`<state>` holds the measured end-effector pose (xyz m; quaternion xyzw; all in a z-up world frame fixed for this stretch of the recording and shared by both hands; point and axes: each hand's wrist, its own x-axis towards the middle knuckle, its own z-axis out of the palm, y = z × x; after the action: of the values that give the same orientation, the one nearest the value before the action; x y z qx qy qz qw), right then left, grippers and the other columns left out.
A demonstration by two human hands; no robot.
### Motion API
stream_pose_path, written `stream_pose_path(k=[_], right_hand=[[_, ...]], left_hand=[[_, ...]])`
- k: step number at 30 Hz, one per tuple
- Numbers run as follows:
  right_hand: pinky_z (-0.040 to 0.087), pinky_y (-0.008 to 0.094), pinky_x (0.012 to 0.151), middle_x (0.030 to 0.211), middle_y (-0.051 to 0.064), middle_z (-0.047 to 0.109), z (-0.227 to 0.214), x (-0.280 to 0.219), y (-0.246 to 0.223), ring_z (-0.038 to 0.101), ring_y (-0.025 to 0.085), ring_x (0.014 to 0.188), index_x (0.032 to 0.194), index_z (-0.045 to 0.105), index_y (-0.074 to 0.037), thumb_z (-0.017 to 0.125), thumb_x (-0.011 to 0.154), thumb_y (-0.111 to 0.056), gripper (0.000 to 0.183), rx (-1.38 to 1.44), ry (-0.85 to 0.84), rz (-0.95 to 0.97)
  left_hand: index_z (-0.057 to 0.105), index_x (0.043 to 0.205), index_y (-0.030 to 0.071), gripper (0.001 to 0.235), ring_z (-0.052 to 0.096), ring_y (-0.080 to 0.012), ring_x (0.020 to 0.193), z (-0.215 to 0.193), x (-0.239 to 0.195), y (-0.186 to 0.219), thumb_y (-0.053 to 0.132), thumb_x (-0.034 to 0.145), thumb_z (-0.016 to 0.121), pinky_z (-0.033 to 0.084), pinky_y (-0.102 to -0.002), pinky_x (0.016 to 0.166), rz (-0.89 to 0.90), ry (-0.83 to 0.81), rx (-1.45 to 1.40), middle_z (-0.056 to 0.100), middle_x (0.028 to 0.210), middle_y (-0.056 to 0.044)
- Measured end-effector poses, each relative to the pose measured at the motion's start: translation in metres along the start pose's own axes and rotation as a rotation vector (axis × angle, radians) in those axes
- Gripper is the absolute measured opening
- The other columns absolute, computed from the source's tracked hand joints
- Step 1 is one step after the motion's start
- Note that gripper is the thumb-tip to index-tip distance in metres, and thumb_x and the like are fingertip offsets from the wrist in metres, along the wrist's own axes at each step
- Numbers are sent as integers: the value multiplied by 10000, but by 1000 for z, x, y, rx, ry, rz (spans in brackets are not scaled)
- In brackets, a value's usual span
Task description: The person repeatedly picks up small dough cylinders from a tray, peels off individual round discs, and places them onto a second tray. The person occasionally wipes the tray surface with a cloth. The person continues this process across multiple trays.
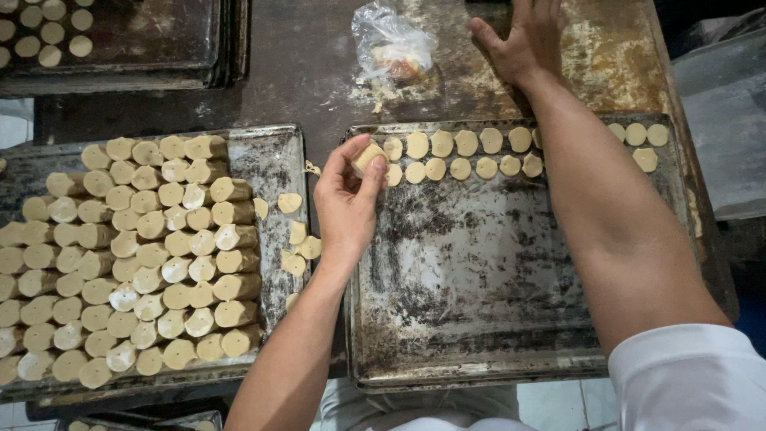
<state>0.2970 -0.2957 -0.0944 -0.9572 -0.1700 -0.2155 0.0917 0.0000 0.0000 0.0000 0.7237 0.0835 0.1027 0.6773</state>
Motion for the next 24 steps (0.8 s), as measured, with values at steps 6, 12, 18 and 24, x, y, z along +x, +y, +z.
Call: stream_pose_path(k=[6, 12, 18, 24], right_hand=[[466, 551, 1180, 1545, 182, 444, -35, 8, -21, 455, 332, 1460, 1568, 345, -113, 773, 1010, -546, 826, 404, 47, 37], [608, 380, 987, 1277, 165, 577, -123, -17, -107, 635, 236, 1106, 1212, 639, -43, 718, 1072, -329, 328, 475, -173, 133], [537, 330, 853, 1117, 56, 601, -197, -99, -204, 605, 170, 1005, 1030, 739, -59, 750, 989, -259, 204, 872, -473, -197], [527, 317, 851, 1113, 37, 613, -219, -118, -240, 604, 148, 1026, 956, 749, -66, 757, 958, -236, 169, 959, -521, -192]], left_hand=[[604, 1369, 18, 429, 676, -115, 909, 0, 1, 6, 83, 962, 723, 601, -236, 756, 47, 33, -57, 703, 1211, -108], [638, 1323, 7, 396, 707, -100, 1004, -8, 3, 8, 48, 944, 740, 604, -239, 845, 75, 24, -202, 712, 1173, -80], [664, 1295, -47, 376, 684, -79, 939, -21, -4, 12, 28, 940, 764, 568, -216, 810, 52, -147, -367, 752, 1098, -46], [715, 1250, 14, 354, 582, -41, 748, -47, -34, 35, 62, 903, 768, 493, -197, 644, 20, -178, 13, 708, 935, 1]])
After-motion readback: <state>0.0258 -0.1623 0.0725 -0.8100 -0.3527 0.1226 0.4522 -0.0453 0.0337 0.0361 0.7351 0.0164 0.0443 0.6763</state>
